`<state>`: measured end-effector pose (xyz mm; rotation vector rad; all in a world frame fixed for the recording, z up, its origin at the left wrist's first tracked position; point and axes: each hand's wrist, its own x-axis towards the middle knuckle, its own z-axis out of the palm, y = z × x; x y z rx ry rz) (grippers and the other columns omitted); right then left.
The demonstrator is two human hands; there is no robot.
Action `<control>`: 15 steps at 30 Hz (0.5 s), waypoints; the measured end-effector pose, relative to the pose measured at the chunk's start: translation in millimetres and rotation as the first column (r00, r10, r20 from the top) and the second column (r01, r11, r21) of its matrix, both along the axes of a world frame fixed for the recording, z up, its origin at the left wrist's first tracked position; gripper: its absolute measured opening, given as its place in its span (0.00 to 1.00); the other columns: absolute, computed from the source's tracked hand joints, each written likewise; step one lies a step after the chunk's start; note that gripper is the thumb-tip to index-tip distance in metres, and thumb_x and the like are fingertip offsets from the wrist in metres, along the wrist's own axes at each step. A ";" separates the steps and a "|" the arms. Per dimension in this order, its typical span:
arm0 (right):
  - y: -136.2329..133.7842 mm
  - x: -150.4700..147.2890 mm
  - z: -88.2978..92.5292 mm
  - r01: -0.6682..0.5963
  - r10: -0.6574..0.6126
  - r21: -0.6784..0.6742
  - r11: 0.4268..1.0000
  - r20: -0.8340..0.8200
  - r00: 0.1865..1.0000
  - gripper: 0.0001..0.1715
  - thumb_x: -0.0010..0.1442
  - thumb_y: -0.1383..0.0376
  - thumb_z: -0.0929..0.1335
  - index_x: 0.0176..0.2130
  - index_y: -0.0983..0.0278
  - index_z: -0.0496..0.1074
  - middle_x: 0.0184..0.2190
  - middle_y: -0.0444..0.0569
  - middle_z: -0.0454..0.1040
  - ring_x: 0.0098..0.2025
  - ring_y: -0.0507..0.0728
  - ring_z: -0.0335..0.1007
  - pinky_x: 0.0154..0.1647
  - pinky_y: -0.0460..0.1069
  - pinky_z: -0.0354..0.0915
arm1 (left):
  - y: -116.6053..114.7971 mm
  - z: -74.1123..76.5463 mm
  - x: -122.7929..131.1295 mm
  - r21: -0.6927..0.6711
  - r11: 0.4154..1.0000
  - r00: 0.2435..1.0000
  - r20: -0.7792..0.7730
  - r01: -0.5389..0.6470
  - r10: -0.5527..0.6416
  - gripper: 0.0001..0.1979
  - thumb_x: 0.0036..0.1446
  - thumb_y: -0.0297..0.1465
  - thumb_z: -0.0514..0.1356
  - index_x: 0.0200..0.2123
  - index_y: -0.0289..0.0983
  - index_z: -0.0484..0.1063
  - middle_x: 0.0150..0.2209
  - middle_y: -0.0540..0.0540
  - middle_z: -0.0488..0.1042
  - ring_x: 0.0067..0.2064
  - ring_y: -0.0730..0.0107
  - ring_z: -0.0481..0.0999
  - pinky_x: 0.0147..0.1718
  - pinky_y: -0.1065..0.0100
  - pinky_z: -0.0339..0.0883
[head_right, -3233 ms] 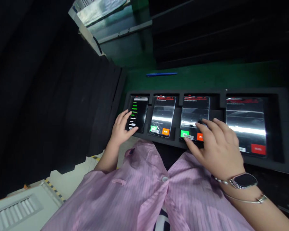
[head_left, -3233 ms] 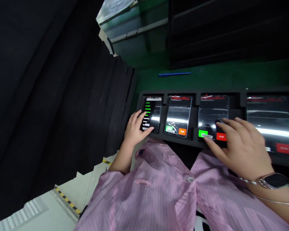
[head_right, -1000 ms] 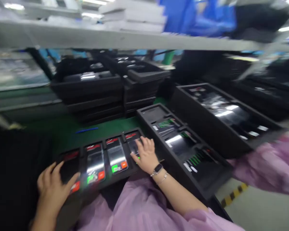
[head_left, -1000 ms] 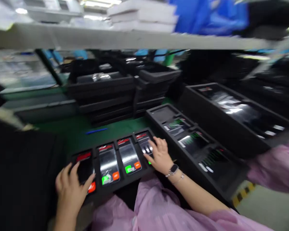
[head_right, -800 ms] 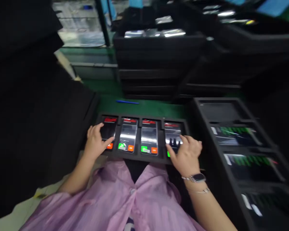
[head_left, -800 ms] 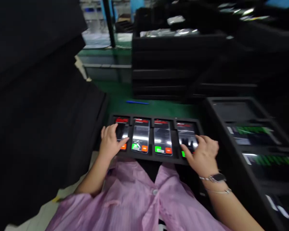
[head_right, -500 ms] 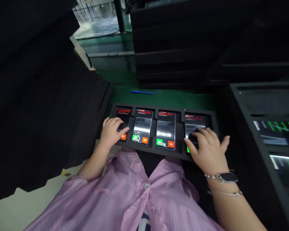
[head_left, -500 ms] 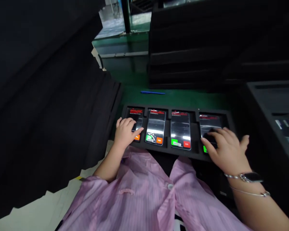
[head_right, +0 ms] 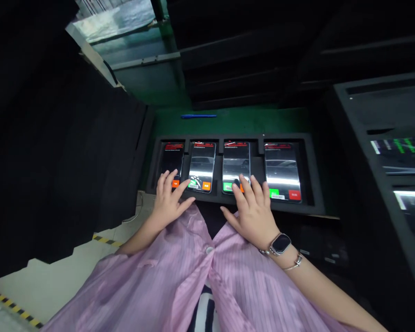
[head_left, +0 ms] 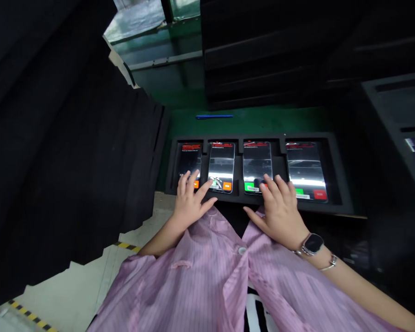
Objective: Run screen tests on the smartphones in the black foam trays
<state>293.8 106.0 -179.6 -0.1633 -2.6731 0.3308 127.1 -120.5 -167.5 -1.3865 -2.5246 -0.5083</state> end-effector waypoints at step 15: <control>53.2 57.3 -3.7 0.231 -0.231 -0.009 0.973 0.001 0.973 0.58 0.67 0.48 0.70 0.77 0.68 0.38 0.70 0.74 0.56 0.73 0.85 0.48 0.68 0.81 0.52 | -62.4 -6.7 -28.3 0.103 0.977 0.977 0.126 -0.186 0.173 0.35 0.67 0.44 0.61 0.70 0.36 0.55 0.66 0.30 0.67 0.71 0.45 0.62 0.67 0.43 0.61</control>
